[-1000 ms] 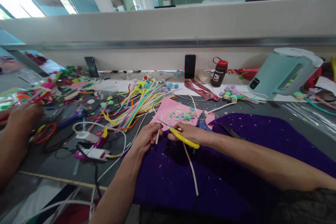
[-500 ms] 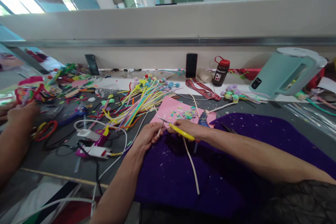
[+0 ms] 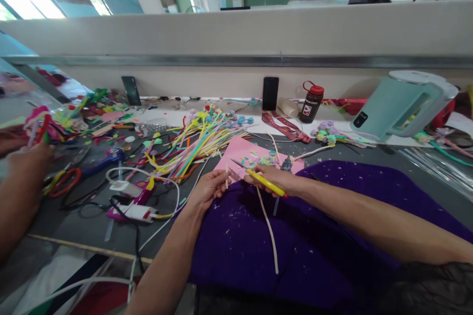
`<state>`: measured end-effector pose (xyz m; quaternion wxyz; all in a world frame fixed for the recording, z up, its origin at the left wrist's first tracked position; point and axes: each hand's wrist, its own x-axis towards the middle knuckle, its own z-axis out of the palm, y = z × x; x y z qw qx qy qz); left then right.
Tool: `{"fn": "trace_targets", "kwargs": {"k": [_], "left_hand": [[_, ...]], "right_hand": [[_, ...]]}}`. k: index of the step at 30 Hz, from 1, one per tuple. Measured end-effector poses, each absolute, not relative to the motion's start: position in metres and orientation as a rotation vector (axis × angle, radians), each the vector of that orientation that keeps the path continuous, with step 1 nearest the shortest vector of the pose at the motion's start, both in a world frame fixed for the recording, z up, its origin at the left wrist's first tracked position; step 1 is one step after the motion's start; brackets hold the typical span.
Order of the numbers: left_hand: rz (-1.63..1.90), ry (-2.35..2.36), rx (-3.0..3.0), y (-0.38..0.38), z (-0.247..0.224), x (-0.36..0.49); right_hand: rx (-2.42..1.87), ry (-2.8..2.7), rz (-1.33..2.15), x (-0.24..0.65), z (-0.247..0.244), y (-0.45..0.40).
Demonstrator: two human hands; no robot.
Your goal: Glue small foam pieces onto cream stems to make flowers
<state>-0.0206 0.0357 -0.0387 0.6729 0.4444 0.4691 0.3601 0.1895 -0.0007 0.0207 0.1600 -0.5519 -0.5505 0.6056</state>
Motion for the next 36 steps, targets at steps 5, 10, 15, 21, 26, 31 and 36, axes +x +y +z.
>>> {"fn": "trace_targets", "kwargs": {"k": [5, 10, 15, 21, 26, 31, 36], "left_hand": [[0.804, 1.012, 0.970, 0.036, -0.036, -0.022], [0.814, 0.979, 0.960, 0.034, -0.035, -0.021], [0.785, 0.958, 0.972, 0.032, -0.033, -0.020], [0.775, 0.991, 0.980, 0.032, -0.032, -0.020], [0.737, 1.056, 1.025, 0.033, -0.035, -0.020], [0.691, 1.147, 1.090, 0.034, -0.043, -0.017], [0.680, 1.216, 1.139, 0.033, -0.048, -0.014]], "right_hand": [[-1.564, -1.617, 1.705, 0.193, 0.021, -0.015], [-1.502, -1.692, 1.692, 0.186, 0.016, -0.019], [-1.488, -1.642, 1.752, 0.174, 0.020, -0.021], [-1.477, -1.508, 1.895, 0.173, 0.010, -0.013], [-1.585, -1.586, 1.788, 0.179, 0.007, 0.000], [-1.715, -1.728, 1.614, 0.174, 0.017, 0.004], [-1.746, -1.731, 1.584, 0.171, 0.017, 0.006]]}}
